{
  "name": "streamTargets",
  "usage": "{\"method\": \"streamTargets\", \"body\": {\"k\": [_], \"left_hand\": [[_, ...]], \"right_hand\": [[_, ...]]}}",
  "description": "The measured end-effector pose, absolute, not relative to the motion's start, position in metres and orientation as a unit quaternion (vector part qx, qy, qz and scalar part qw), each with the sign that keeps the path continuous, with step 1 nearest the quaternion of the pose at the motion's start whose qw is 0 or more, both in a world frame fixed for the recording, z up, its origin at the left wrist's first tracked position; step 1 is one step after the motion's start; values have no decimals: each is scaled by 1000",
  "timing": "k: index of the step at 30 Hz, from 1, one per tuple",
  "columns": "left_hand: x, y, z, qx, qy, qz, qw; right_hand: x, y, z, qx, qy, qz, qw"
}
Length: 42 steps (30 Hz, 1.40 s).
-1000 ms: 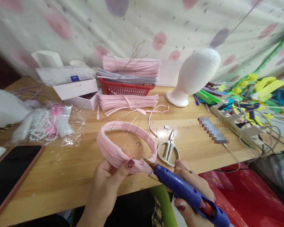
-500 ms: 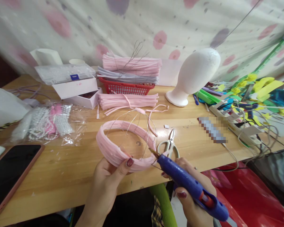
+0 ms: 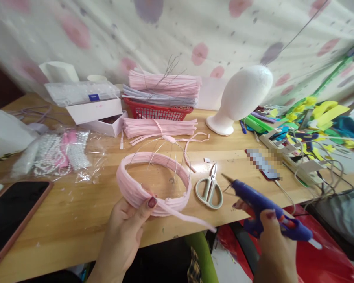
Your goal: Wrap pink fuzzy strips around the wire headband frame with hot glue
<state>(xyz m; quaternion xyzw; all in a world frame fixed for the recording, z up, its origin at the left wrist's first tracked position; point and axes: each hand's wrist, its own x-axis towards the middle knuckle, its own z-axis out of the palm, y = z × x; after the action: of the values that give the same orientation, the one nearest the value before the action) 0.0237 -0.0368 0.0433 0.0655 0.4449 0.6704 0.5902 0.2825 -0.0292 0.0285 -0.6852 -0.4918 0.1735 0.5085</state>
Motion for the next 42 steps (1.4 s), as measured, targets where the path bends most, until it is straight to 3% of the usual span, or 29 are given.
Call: {"method": "streamTargets", "body": {"k": [4,7,42], "left_hand": [[18,-38,41,59,456,665,588],[13,-39,38,55,467,656,590],[6,-41,36,80,457,636,617]], "right_hand": [[260,-38,32,-505,-681,269,457],[244,-33,39,-466,-714,269,449],[235,-29,41,-456,-728,264,438]]}}
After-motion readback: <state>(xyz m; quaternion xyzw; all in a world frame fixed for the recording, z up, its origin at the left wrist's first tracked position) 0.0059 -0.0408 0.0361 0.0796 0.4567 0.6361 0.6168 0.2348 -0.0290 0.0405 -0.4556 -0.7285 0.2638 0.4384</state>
